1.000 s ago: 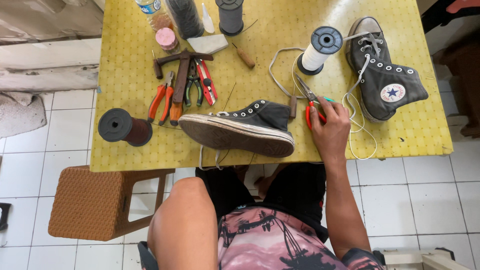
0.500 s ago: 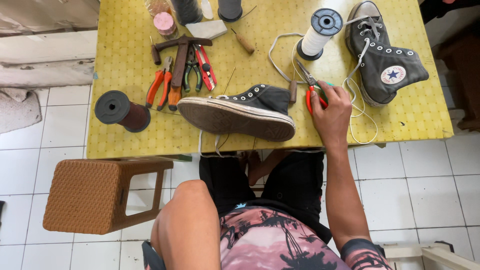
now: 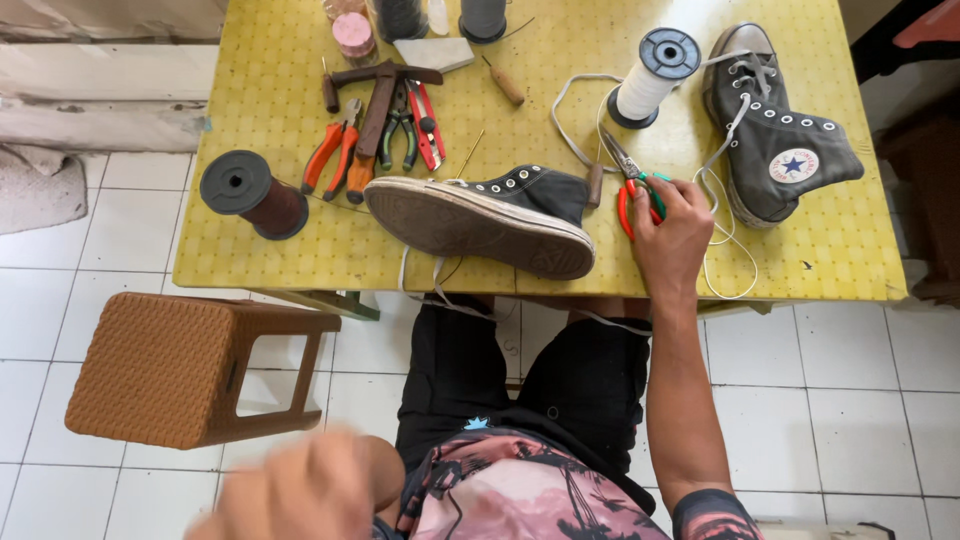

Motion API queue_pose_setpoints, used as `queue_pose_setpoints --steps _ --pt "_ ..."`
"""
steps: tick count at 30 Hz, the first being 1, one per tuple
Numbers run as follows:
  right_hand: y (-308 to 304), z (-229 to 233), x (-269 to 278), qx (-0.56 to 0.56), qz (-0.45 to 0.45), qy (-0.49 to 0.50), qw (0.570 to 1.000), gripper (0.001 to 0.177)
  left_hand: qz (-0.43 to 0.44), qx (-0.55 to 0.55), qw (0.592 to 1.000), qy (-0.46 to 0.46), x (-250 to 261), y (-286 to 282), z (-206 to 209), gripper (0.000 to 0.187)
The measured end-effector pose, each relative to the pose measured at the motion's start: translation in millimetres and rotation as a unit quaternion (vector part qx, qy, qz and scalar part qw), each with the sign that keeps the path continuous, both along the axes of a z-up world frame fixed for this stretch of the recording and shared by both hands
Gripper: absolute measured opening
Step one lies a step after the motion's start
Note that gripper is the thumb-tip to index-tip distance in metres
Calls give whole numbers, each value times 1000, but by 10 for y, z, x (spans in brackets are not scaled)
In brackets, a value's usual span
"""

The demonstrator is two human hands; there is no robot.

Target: The person applies glue to the sole of a black high-top sneaker using a small white bottle. They then use a pair of scissors to trim excess material from the shoe's edge and inspect the sole.

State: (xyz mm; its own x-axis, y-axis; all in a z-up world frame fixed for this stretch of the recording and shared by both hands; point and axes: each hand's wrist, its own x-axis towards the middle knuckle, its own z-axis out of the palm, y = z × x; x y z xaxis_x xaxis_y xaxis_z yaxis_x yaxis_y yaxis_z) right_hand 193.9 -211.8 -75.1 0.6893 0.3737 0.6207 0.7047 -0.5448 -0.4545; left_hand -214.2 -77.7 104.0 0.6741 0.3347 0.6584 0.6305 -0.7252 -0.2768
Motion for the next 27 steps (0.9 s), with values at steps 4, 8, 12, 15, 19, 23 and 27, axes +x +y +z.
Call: queue_pose_setpoints --steps 4,8,12,15,19,23,27 --pt "10 75 -64 0 9 -2 1000 19 -472 -487 609 -412 1133 836 -815 20" --pt "58 143 -96 -17 -23 -34 999 19 -287 -412 789 -353 1445 1072 -1338 37" --pt "103 248 -206 6 -16 -85 996 22 -285 -357 842 -289 1598 1167 -1611 73" --pt "127 174 -185 4 28 -52 998 23 -243 -374 857 -259 1613 1163 -1652 83" --pt "282 288 -230 -83 35 -64 994 31 -239 -401 845 -260 1652 1113 -1519 83" --pt "398 363 -263 -156 -3 9 988 30 -196 -457 822 -278 1668 1102 -1460 98" --pt "438 349 -268 -173 0 36 984 28 -176 -451 831 -274 1691 1124 -1496 98"
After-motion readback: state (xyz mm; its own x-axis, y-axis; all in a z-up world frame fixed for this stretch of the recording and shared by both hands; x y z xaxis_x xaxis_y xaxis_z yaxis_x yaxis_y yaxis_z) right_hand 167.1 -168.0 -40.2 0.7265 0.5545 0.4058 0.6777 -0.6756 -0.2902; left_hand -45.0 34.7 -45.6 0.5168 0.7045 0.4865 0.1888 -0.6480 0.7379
